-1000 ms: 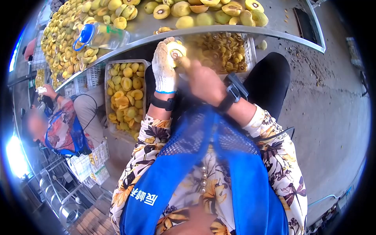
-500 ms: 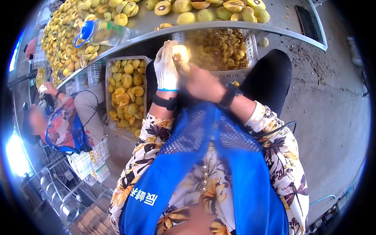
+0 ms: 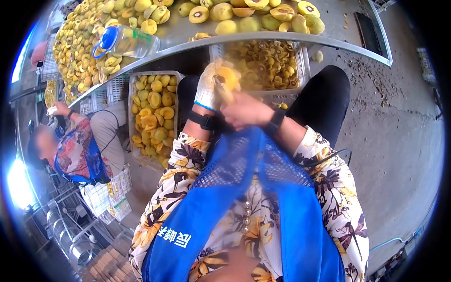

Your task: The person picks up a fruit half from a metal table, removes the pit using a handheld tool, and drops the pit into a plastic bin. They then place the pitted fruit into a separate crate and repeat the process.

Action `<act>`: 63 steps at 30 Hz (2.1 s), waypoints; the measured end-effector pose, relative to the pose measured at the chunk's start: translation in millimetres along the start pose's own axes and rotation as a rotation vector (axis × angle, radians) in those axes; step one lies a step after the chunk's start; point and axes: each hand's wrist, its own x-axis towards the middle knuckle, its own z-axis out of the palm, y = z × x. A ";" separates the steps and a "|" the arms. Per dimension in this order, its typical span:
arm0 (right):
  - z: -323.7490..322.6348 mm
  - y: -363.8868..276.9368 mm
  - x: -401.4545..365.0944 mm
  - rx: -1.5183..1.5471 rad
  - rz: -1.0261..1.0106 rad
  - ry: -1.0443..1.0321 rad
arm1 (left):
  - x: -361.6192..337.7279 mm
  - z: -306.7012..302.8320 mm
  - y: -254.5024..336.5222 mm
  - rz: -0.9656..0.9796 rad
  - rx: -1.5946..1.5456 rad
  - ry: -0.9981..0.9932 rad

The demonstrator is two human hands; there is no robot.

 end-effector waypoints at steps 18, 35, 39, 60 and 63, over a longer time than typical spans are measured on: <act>-19.1 -7.9 7.5 0.305 -0.097 -0.112 | -55.7 -106.8 65.9 0.496 0.008 0.649; -84.7 43.2 31.1 -1.348 -0.583 0.660 | 146.3 29.6 161.5 0.349 2.311 0.357; -53.6 3.8 0.7 -1.057 -0.375 0.676 | 139.6 26.1 167.5 0.324 2.174 0.437; -3.7 -41.8 -4.4 -0.892 -0.641 0.848 | -15.0 26.4 9.9 0.343 0.035 0.115; 12.2 -37.2 -17.6 -1.094 -0.535 0.776 | -8.3 16.5 4.4 0.545 0.226 0.110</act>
